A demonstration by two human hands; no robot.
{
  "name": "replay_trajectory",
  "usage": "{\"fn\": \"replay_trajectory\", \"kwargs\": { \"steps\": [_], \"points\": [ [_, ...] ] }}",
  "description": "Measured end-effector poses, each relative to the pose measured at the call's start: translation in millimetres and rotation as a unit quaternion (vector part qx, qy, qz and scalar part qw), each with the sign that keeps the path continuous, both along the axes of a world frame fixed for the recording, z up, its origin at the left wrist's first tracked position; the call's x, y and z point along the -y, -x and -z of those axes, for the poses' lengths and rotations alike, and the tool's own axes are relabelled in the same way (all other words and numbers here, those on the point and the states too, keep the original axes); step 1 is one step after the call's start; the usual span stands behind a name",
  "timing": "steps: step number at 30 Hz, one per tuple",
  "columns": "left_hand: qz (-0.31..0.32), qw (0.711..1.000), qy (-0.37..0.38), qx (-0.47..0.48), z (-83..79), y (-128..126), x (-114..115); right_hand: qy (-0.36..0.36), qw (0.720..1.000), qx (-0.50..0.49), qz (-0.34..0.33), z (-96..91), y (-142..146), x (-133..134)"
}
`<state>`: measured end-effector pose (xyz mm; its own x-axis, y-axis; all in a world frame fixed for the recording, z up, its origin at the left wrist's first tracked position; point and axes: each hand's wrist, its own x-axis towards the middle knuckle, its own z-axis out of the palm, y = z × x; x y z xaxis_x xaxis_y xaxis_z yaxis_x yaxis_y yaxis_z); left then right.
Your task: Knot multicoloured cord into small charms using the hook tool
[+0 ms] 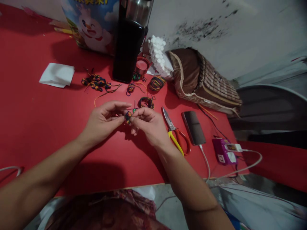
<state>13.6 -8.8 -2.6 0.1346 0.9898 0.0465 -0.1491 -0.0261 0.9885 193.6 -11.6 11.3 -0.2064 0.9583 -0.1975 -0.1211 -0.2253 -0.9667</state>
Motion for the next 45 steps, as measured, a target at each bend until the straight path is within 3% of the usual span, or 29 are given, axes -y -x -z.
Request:
{"fn": "replay_trajectory", "kwargs": {
  "steps": [5, 9, 14, 17, 19, 23, 29, 38, 45],
  "points": [
    [0.001, 1.0, -0.012, -0.019, -0.2, -2, 4, -0.003, 1.0, 0.016, 0.015, 3.0, 0, 1],
    [-0.027, 0.99, -0.076, -0.111, -2.6, -1, 7, 0.003, 1.0, -0.015, 0.016, 6.2, 0, 1],
    [-0.045, 0.933, -0.247, -0.256, -1.7, 0, 7, 0.051, 0.997, -0.056, 0.008, 7.1, 7, 2],
    [-0.036, 0.908, -0.304, -0.286, 0.0, -1, 8, 0.07, 0.995, -0.07, 0.028, 6.4, 12, 4],
    [-0.038, 0.91, -0.307, -0.275, 0.8, -3, 9, 0.094, 0.99, -0.093, 0.039, 5.0, 14, 4],
    [-0.059, 0.942, -0.254, -0.214, 0.4, -6, 11, 0.132, 0.981, -0.135, 0.05, 0.1, 13, 3],
    [-0.073, 0.944, -0.238, -0.215, -2.2, -4, 10, 0.169, 0.972, -0.158, 0.05, -1.6, 10, 2],
    [-0.094, 0.934, -0.227, -0.258, -5.5, -1, 9, 0.144, 0.976, -0.148, 0.068, 1.2, 11, 2],
    [-0.078, 0.911, -0.258, -0.311, -1.6, 2, 6, 0.062, 0.991, -0.043, 0.109, 6.6, 11, 6]
  ]
}}
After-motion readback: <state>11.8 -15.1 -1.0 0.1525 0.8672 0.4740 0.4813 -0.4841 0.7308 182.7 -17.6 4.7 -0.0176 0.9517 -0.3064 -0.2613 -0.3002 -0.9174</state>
